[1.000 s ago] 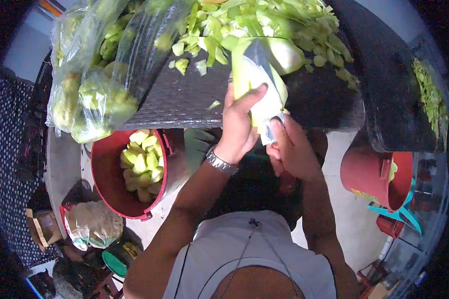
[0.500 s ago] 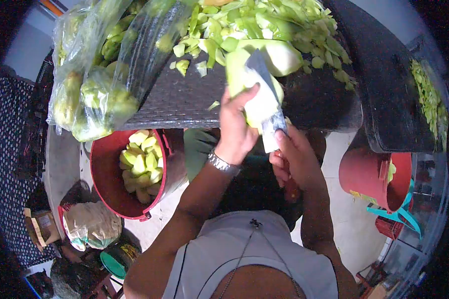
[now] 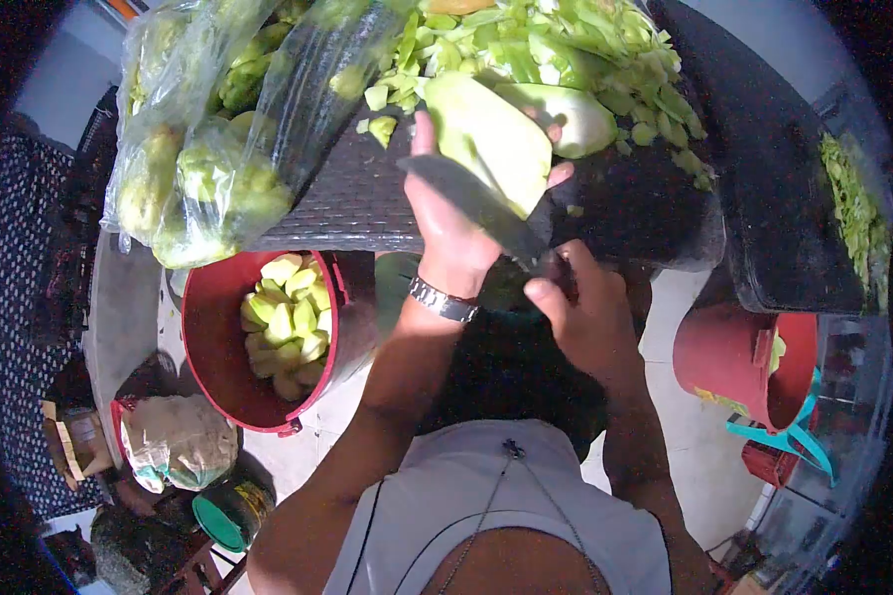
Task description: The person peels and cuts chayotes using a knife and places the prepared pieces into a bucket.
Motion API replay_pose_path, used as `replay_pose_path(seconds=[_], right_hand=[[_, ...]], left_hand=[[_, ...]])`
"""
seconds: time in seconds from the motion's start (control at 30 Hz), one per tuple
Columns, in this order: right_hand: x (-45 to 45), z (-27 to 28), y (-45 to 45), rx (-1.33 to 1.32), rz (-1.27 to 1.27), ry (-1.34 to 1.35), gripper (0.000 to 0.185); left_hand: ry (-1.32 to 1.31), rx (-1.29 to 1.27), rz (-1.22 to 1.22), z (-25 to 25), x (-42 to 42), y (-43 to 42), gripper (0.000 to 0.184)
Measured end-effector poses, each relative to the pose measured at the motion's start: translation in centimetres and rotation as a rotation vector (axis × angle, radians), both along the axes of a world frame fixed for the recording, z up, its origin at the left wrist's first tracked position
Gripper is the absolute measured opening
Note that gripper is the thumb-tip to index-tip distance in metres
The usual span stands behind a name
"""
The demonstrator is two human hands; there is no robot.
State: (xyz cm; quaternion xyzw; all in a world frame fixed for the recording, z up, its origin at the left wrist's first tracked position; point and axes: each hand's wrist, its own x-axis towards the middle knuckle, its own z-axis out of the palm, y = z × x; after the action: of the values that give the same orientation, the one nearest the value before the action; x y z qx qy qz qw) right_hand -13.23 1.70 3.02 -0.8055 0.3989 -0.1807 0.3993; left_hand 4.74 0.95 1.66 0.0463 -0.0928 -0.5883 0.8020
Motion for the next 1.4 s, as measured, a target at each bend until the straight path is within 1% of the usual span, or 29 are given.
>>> replay_pose_path(seconds=[0.07, 0.17, 0.27, 0.37, 0.47, 0.57, 0.67, 0.77, 0.87, 0.93, 1.0, 1.07, 1.17, 1.23, 1.27, 1.3, 1.37, 1.4], right_hand=[[0.3, -0.4, 0.5, -0.119, 0.016, 0.022, 0.026], [0.7, -0.2, 0.4, -0.135, 0.019, -0.023, 0.030], [0.8, 0.0, 0.2, -0.093, 0.049, -0.040, 0.031], [0.7, -0.4, 0.1, -0.142, 0.068, 0.003, 0.031], [0.8, -0.5, 0.1, -0.187, 0.081, 0.000, 0.032], [0.8, -1.0, -0.2, -0.205, 0.107, -0.048, 0.032], [0.8, -1.1, -0.1, -0.238, 0.115, -0.047, 0.032], [0.8, -0.9, 0.0, -0.151, 0.115, -0.069, 0.033], [0.7, -2.0, 0.1, -0.294, 0.106, -0.050, 0.035], [0.8, -2.2, -0.1, -0.379, 0.079, -0.016, 0.036], [1.0, -2.1, -0.5, -0.356, 0.073, -0.008, 0.036], [1.1, -1.8, -1.0, -0.237, 0.083, -0.032, 0.037], [0.8, -1.5, -0.5, -0.206, 0.072, -0.032, 0.034], [0.2, -2.2, -0.1, -0.326, 0.071, -0.019, 0.033], [0.1, -2.3, 0.0, -0.319, 0.065, -0.015, 0.033], [-0.1, -2.3, 0.1, -0.312, 0.058, -0.011, 0.032], [0.2, -1.7, 0.2, -0.170, 0.041, -0.027, 0.031], [0.3, -1.7, -0.1, -0.180, 0.054, -0.036, 0.031]], left_hand=[[0.018, -0.001, -0.016, -0.3, -0.1, -0.2, 0.074], [-0.030, -0.036, 0.003, -0.8, -0.3, -0.4, 0.072], [-0.073, -0.028, 0.027, -1.0, -0.5, -0.6, 0.071], [-0.053, -0.010, 0.040, -1.0, -0.7, -1.0, 0.069], [-0.054, 0.031, 0.057, -1.7, -0.6, -1.4, 0.066], [-0.025, 0.075, 0.103, -1.5, -0.9, -1.4, 0.065], [-0.033, 0.071, 0.152, -1.5, -1.2, -1.2, 0.066], [-0.047, 0.049, 0.157, -1.5, -1.2, -1.0, 0.067], [-0.068, 0.035, 0.142, -1.3, -1.3, -0.4, 0.069], [-0.038, 0.055, 0.201, -1.0, -2.9, 0.0, 0.071], [-0.047, 0.089, 0.225, -1.1, -3.1, 0.0, 0.071], [-0.087, 0.113, 0.217, -1.2, -2.8, -0.2, 0.071], [-0.125, 0.133, 0.276, -0.9, -2.7, -0.4, 0.071], [-0.122, 0.066, 0.255, -0.8, -1.1, -0.3, 0.077], [-0.118, 0.034, 0.243, -0.9, -0.6, -0.4, 0.081], [-0.101, 0.062, 0.255, -0.1, -0.8, -0.5, 0.079], [-0.082, 0.050, 0.229, -0.1, -1.1, -0.3, 0.079], [-0.075, 0.035, 0.217, 0.0, -1.3, -0.5, 0.079]])
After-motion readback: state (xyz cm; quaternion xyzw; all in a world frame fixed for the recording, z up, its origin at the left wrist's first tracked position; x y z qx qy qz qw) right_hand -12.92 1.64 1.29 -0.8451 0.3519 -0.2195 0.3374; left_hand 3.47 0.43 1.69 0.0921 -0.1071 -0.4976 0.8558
